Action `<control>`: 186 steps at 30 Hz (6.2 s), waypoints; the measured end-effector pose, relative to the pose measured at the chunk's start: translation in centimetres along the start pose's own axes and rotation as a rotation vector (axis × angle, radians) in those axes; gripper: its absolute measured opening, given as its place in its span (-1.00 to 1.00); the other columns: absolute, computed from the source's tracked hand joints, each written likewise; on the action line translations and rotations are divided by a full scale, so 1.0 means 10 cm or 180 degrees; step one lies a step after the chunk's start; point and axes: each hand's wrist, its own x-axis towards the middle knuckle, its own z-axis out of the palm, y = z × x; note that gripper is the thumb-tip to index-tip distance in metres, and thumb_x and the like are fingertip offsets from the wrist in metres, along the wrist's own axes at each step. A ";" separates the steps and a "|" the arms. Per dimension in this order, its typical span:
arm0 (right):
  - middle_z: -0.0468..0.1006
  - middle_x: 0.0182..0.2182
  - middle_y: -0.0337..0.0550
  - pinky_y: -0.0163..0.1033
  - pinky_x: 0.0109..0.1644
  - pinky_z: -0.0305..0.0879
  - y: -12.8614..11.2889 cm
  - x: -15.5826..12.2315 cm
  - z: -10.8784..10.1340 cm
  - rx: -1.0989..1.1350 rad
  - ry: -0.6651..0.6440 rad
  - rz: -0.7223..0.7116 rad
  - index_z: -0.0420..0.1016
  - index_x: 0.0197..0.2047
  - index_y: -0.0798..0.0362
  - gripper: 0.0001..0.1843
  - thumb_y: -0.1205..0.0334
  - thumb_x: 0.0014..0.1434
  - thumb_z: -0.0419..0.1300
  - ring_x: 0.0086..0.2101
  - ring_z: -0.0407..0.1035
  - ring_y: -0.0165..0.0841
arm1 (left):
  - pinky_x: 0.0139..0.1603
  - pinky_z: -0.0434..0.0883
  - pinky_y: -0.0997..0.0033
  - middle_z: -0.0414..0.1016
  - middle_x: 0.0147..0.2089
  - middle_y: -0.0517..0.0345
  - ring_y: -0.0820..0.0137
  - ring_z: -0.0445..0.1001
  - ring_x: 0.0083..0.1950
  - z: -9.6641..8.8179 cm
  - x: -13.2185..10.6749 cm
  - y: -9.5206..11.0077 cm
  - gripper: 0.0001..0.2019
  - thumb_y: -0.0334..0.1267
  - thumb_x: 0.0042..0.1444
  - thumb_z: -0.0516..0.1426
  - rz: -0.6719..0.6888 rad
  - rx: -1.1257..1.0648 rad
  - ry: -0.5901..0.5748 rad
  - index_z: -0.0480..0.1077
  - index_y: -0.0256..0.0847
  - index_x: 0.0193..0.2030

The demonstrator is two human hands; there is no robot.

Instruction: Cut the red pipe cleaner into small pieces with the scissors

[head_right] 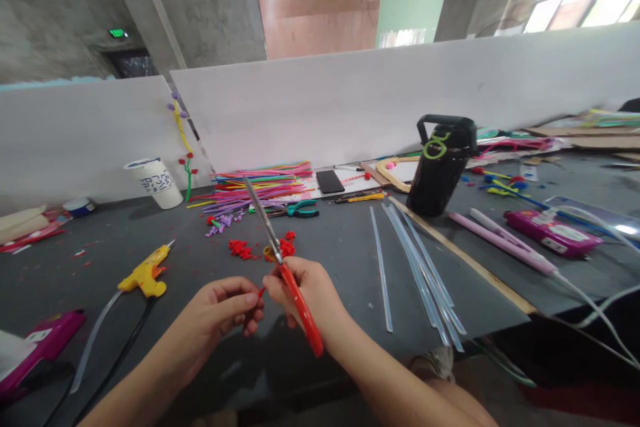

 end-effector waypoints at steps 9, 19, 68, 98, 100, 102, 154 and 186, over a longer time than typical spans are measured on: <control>0.11 -0.87 -0.44 -0.39 -0.65 0.10 0.01 0.03 -0.12 0.0202 0.0215 0.0005 0.06 -0.67 0.02 -0.67 0.10 0.01 0.04 -0.79 0.09 -0.53 | -0.45 0.25 0.48 0.35 -0.61 0.24 0.44 0.32 -0.52 -0.50 0.23 0.10 -0.83 -0.17 -0.11 0.10 0.0698 0.2298 0.0923 0.36 -0.24 -0.51; 0.13 -0.87 -0.46 -0.44 -0.72 -0.02 0.04 0.05 -0.12 0.0089 0.0242 -0.0024 0.14 -0.60 0.04 -0.78 0.15 -0.05 0.08 -0.81 0.03 -0.57 | -0.27 0.36 0.27 0.41 -0.21 0.10 0.37 0.40 -0.26 -0.94 0.83 0.15 -0.79 -0.23 0.07 0.04 0.0241 0.3797 0.1337 0.35 -0.29 -0.21; 0.15 -0.86 -0.48 -0.48 -0.77 -0.03 0.11 0.12 -0.09 0.0153 0.0153 0.0129 0.23 -0.55 0.07 -0.85 0.19 -0.09 0.09 -0.83 0.05 -0.58 | -0.59 0.24 0.65 0.41 -0.50 0.18 0.60 0.34 -0.57 -0.20 0.36 0.09 -0.84 -0.36 -0.10 0.15 0.0022 0.0173 0.0264 0.29 -0.30 -0.33; 0.16 -0.65 -0.41 -0.42 -0.56 0.02 0.03 -0.08 -0.07 -0.1143 0.0083 -0.0543 0.24 -0.34 0.04 -0.85 0.25 -0.06 0.09 -0.62 0.05 -0.51 | -0.66 0.23 0.61 0.39 -0.60 0.25 0.56 0.28 -0.63 -0.01 -0.06 0.09 -0.93 -0.31 -0.14 0.18 0.0489 -0.0001 0.0656 0.39 -0.27 -0.53; 0.22 -0.62 -0.40 -0.42 -0.54 0.03 0.00 -0.11 -0.09 -0.1416 -0.0004 -0.0583 0.23 -0.32 0.02 -0.82 0.28 -0.07 0.10 -0.60 0.07 -0.50 | -0.66 0.23 0.62 0.43 -0.56 0.21 0.57 0.30 -0.62 -0.04 -0.09 0.11 -0.93 -0.31 -0.14 0.19 0.0563 -0.0191 0.0741 0.40 -0.26 -0.51; 0.26 -0.60 -0.38 -0.42 -0.53 0.03 -0.02 -0.15 -0.10 -0.1577 -0.0165 -0.0615 0.21 -0.34 0.01 -0.85 0.27 -0.05 0.09 -0.59 0.10 -0.49 | -0.66 0.23 0.61 0.44 -0.55 0.20 0.57 0.30 -0.63 -0.06 -0.10 0.13 -0.93 -0.32 -0.15 0.20 0.0660 -0.0323 0.0839 0.41 -0.26 -0.50; 0.39 -0.62 -0.22 -0.33 -0.56 0.02 0.21 -0.22 -0.01 -0.3506 0.0405 -0.1434 0.22 -0.40 0.06 -0.60 -0.15 0.07 -0.05 -0.62 0.29 -0.34 | -0.58 0.26 0.62 0.33 -0.58 0.29 0.58 0.27 -0.57 -0.06 -0.18 0.19 -0.96 -0.39 -0.06 0.14 0.1431 -0.0529 0.1050 0.39 -0.25 -0.49; 0.13 -0.77 -0.46 -0.48 -0.71 -0.06 -0.04 -0.11 -0.03 0.0028 -0.0424 -0.0040 0.20 -0.55 0.07 -0.93 0.35 -0.10 0.06 -0.77 0.00 -0.60 | -0.64 0.27 0.57 0.35 -0.61 0.23 0.53 0.32 -0.63 0.01 0.00 -0.01 -0.91 -0.32 -0.13 0.17 0.0037 0.0207 -0.0258 0.38 -0.32 -0.48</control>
